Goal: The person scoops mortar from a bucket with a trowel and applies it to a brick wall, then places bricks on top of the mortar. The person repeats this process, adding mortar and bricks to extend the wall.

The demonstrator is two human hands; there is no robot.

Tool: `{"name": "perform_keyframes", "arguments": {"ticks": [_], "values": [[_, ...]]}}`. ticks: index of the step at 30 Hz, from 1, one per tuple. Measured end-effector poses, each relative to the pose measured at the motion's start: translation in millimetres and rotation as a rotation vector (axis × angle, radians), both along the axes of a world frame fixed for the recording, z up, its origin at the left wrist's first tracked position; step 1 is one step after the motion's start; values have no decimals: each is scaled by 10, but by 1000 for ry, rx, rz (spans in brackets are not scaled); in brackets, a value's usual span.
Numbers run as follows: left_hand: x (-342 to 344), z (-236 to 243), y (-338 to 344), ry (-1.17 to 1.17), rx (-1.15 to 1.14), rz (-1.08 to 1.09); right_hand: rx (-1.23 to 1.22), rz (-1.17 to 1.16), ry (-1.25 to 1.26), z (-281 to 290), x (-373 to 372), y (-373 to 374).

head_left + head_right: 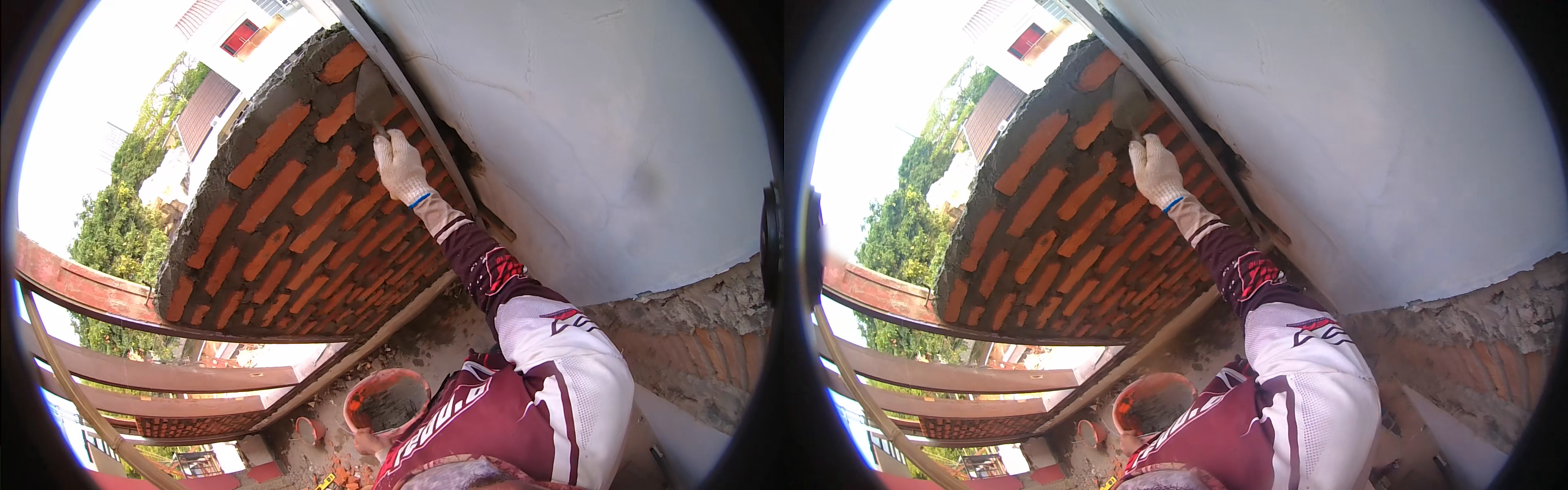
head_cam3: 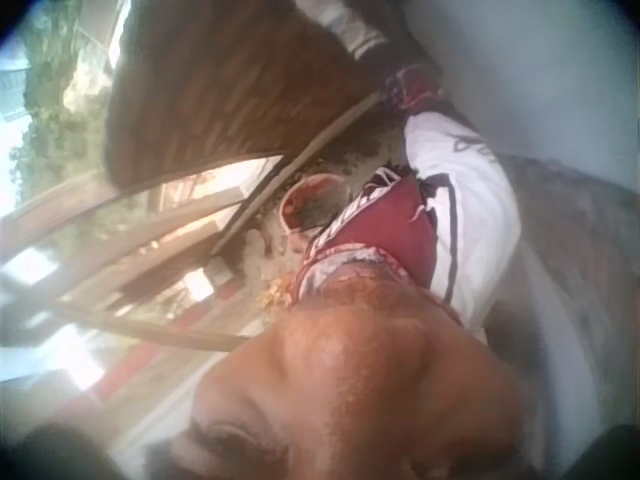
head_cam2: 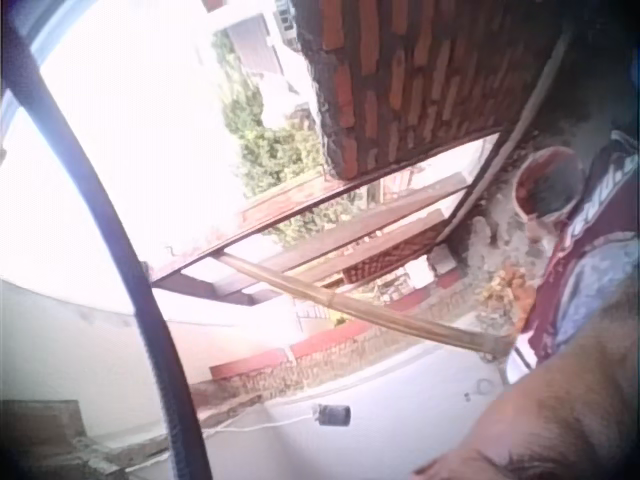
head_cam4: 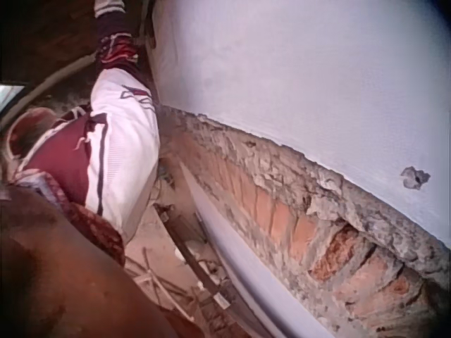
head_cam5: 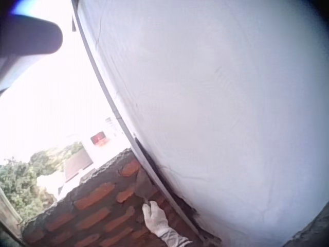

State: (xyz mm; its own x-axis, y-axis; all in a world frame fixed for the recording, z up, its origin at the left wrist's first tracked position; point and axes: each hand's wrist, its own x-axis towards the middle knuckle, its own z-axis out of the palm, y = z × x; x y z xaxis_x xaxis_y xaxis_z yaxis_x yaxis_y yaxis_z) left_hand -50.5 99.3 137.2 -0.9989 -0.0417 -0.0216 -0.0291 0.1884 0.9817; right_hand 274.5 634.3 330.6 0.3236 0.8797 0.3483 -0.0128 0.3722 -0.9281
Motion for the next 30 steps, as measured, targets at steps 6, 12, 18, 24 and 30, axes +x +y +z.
{"name": "perform_keyframes", "arguments": {"ticks": [6, 12, 18, 24, 30], "values": [[106, 34, 193, 4, -31, -38, -98, 80, 101, -413, -155, -530], [246, 20, 367, 3, -86, -54, 230, 184, 129, 82, -13, -247], [430, 21, 575, -60, 17, -3, 79, 435, 728, 44, -66, -200], [385, -200, 701, 51, -325, -58, -123, 589, 234, -702, -250, -1213], [663, -322, 864, -59, -157, 60, -233, 1457, -1096, -1385, -207, -2065]]}}
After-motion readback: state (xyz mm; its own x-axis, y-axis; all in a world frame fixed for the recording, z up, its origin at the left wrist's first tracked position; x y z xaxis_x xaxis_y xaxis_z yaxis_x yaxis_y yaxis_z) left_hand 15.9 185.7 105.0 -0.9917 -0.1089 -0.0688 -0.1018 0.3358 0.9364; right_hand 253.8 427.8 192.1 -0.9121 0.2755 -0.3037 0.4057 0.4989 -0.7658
